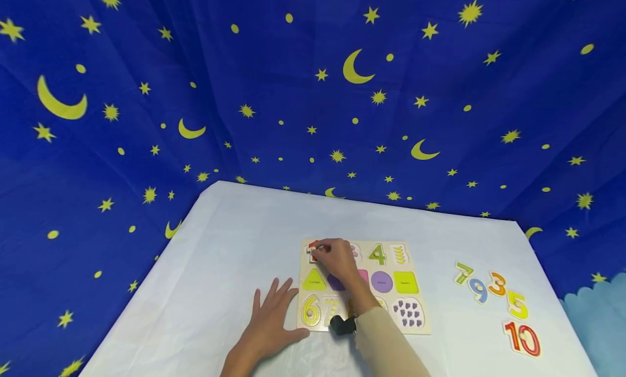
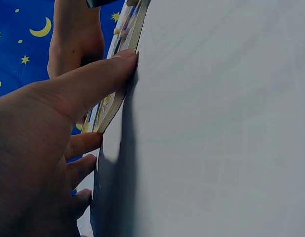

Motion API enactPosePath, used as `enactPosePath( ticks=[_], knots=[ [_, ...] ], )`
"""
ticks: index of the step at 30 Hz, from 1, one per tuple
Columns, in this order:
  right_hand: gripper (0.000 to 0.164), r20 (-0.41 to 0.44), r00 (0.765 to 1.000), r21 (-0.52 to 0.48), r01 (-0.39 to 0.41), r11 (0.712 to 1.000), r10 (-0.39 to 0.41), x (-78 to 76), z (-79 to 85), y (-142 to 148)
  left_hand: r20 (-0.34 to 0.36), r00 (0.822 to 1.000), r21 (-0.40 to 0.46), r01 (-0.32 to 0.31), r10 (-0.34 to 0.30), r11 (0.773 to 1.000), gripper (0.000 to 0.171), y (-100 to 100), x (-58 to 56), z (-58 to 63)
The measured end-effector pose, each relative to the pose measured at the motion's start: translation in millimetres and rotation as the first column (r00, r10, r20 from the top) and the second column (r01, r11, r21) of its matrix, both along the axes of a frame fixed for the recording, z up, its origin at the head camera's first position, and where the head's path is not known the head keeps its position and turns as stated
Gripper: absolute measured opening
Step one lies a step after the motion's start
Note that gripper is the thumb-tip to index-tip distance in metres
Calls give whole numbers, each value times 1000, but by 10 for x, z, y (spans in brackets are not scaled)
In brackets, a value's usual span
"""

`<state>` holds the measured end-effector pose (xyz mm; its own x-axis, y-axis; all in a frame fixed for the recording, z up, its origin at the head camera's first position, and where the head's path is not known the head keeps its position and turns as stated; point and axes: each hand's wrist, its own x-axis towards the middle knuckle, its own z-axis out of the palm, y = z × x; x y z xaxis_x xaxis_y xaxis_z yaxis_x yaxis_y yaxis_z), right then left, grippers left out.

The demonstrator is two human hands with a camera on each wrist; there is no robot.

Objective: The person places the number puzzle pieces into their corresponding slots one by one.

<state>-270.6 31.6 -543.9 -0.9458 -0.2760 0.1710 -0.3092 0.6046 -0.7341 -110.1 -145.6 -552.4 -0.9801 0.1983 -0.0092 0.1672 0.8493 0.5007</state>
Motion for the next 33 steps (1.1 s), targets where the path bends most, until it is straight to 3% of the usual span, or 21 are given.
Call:
enactPosePath(
  ticks=[10,17,28,33],
  knots=[
    [17,28,1000,35,7,999,-8,-18,-20,-52,-1,1000,1,5,-5,1000,89,-10,1,-14],
    [17,50,998,91,22,996,-27,-10,-9,-81,36,999,-1,4,-3,1000,87,-32,-11,-31],
    [18,23,998,183,46,982,-51,19,26,-112,-11,1000,13,14,-13,1000,85,-24,-4,13],
    [18,24,999,149,39,988,-43,15,-12,-87,-7,1000,16,9,-8,1000,84,-21,-5,16]
  ],
)
